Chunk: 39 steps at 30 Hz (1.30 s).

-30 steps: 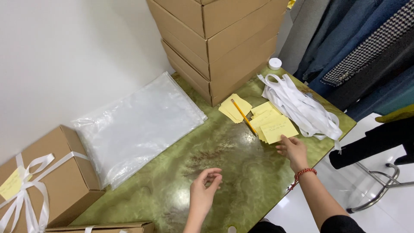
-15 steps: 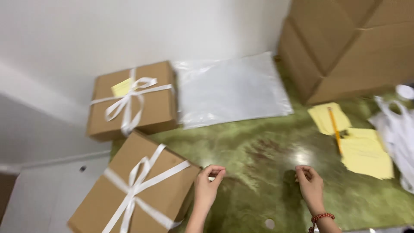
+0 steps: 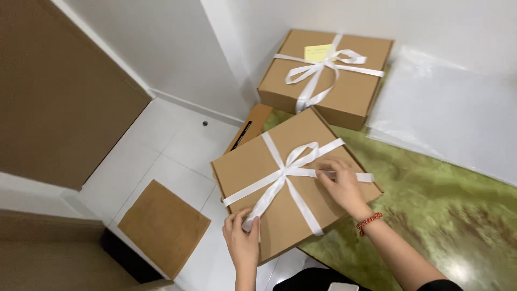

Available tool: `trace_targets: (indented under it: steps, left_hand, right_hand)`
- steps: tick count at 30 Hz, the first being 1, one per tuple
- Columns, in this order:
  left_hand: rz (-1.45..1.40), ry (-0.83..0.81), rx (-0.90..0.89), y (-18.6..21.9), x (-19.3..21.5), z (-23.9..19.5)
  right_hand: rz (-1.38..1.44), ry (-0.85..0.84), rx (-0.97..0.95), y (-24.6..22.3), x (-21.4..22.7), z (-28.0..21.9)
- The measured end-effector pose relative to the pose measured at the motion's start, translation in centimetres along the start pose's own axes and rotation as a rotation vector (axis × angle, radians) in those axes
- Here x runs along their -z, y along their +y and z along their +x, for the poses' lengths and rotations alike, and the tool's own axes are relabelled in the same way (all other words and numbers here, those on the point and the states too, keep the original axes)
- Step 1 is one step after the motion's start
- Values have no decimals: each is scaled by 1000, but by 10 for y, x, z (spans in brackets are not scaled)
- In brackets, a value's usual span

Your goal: The person unpacks a black garment from a plastic bag, places it on a wooden hanger, and hangs it on a clothing rack. They then pack a light blue garment into a plastic bag inside a cardboard box, close the box, and tie it with a white ribbon.

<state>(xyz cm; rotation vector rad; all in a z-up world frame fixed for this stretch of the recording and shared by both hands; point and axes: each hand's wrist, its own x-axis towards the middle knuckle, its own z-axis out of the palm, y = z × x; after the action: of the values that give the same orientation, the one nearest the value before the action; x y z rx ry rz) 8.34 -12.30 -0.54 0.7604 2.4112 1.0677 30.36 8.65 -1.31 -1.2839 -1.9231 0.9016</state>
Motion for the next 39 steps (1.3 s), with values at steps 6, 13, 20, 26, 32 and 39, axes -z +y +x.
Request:
trace_targets:
  steps: [6,13,20,26,32,39]
  left_hand:
    - [232,-120,-106,-51,6,20]
    - [219,-213,-98,-29,3,29]
    - [-123,-43,-23,-7,26,52]
    - [-270,311,-144,10,80,88]
    - [-481,576,-159,50,142,115]
    - [-308,706,-362,82,138,122]
  right_hand:
    - [-404,-35,-18,8,-47,-7]
    - [-387,0,-123,22,-55,-12]
    - [54,47,-194,13,-30,-9]
    - [249,240,-403,-9,34,-2]
    - [356,678,-229,96,113,25]
    - [317,972,-369,85,172,7]
